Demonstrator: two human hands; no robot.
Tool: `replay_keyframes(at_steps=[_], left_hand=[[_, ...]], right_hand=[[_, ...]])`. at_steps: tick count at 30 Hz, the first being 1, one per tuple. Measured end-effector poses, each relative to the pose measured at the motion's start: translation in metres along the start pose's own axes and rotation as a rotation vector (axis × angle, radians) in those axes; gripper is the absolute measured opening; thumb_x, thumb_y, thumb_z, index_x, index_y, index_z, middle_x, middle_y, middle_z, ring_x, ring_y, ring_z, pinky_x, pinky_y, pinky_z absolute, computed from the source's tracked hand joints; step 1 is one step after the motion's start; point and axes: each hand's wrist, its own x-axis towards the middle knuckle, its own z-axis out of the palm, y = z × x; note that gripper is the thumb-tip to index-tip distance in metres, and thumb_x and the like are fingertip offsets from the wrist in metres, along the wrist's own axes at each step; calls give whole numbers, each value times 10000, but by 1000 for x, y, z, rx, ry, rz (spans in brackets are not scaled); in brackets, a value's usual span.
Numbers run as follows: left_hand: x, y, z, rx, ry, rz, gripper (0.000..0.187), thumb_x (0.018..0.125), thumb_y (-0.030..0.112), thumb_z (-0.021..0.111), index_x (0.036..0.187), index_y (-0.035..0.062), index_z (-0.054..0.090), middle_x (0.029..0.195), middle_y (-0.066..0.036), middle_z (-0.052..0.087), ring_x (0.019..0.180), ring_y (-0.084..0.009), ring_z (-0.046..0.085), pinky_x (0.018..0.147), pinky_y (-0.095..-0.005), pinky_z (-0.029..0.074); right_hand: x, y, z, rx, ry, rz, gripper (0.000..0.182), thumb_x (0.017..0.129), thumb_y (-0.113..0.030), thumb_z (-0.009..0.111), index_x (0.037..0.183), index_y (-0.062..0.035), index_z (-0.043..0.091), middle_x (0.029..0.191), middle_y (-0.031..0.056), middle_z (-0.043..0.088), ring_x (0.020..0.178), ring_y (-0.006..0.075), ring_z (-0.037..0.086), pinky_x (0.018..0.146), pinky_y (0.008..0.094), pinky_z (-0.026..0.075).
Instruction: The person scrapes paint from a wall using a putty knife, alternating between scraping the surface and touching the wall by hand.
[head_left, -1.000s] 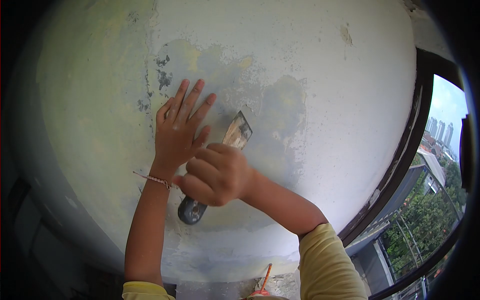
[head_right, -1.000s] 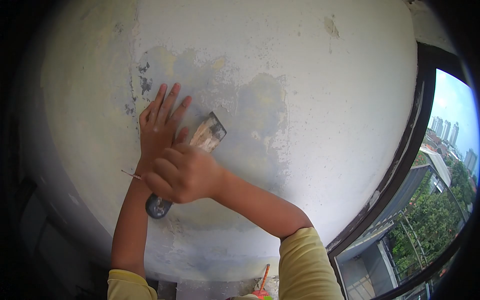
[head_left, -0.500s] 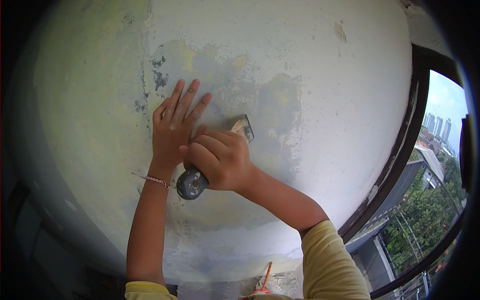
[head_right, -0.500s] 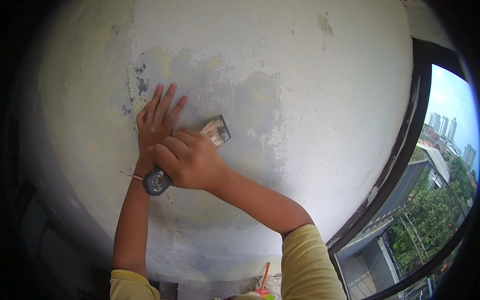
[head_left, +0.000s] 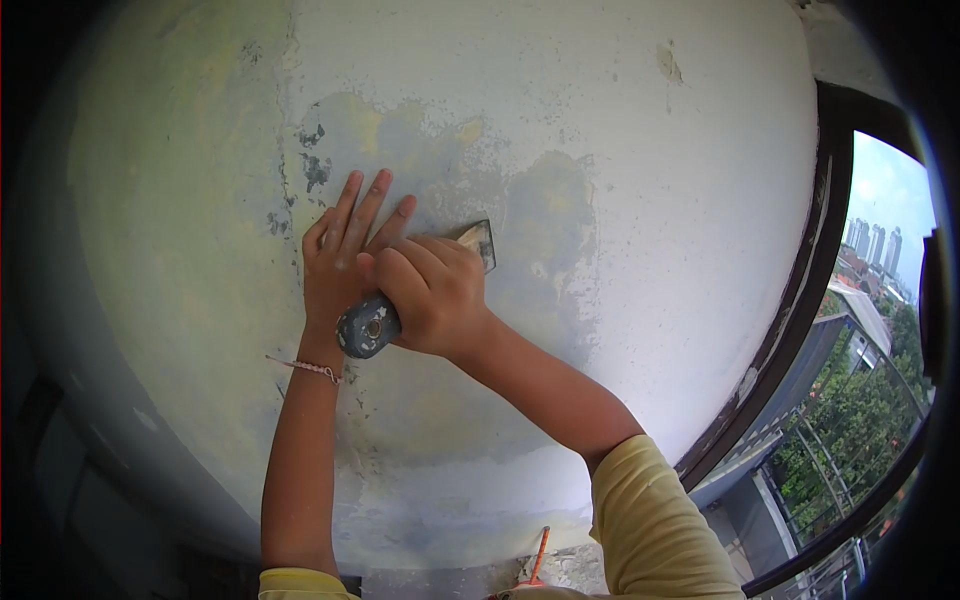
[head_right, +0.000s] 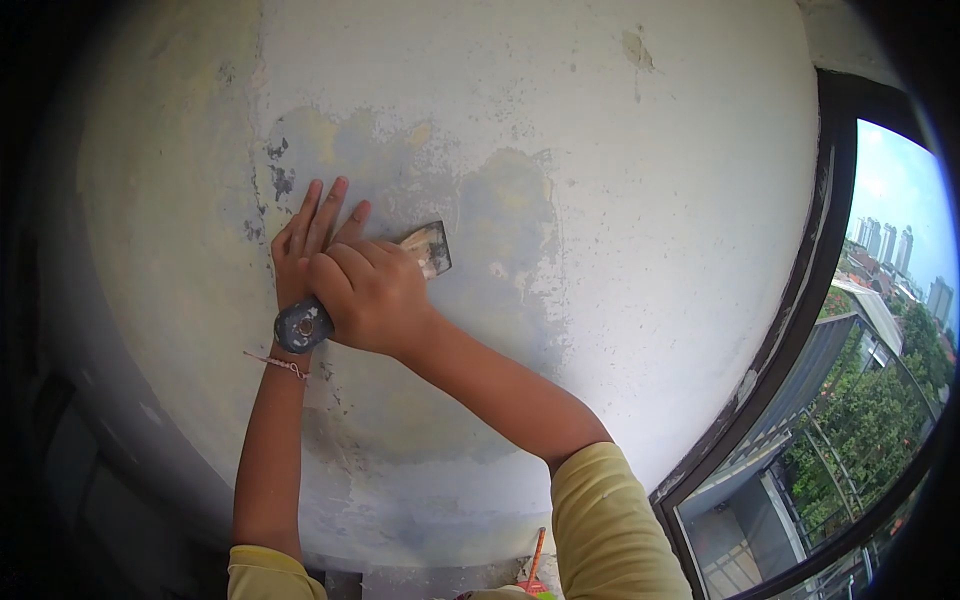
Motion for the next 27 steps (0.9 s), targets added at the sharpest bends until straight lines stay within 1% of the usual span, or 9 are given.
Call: replay_keyframes(at_steps=[3,5,6,9,13,17,20,22,27], left_hand=[[-2,1,-2,3,0,-1,445,1025,332,472,1463,310,548,1607,29,441,1484,-215,411,1117,-400,315],[0,6,-12,-74,-17,-29,430,1030,321,470,1448,300,567,1604,19,447,1486,-213,407,1117,-391,313],[0,6,-10,-79,-27,-26,430,1030,321,470,1448,300,567,1604,19,447,1486,-213,407,1117,-391,313],[3,3,-6,-25,11,-6,443,1026,320,481,1462,286,552,1612,2,435,1494,-214,392,1118,-391,303],[2,3,-9,-29,-8,2,457,1022,336,489,1472,275,542,1618,-10,427,1502,-214,380,1116,-388,295],[2,5,-9,5,-38,3,470,1023,334,487,1490,284,519,1620,-13,423,1504,-216,377,1116,-384,294],[-1,1,-5,16,-27,12,479,1022,330,487,1499,288,507,1616,-15,429,1501,-215,383,1113,-384,297],[4,-1,-7,8,-11,4,480,1021,324,484,1499,287,506,1615,-13,433,1499,-215,386,1110,-382,301],[-1,4,0,30,36,16,467,1017,302,470,1480,282,532,1609,-7,442,1493,-213,396,1104,-381,312]], right_hand=[[3,-12,7,55,31,119,303,763,-81,765,646,-69,486,594,50,473,521,188,563,458,328,457],[-3,-15,23,71,453,-206,320,802,16,729,664,-61,450,586,76,470,459,219,506,417,329,398],[8,-20,-5,103,146,-52,236,781,-69,741,704,-56,519,628,65,523,524,200,571,466,323,461],[0,-3,4,9,-30,31,218,789,-79,745,715,-48,542,637,67,546,529,196,575,465,321,460],[7,-20,1,101,105,19,209,804,-84,731,732,-55,536,644,63,556,533,198,581,459,326,449],[-9,5,13,-62,-44,-26,198,807,-86,723,745,-64,537,652,54,553,552,189,595,471,323,456],[0,-12,9,-23,13,35,191,798,-84,724,751,-74,540,647,50,552,550,186,596,474,321,459],[7,-24,-3,71,195,-97,306,822,-69,736,683,-76,464,587,53,496,465,218,509,422,336,399],[1,-4,2,89,74,10,314,825,-29,717,664,-70,450,568,63,469,446,227,487,413,348,382]])
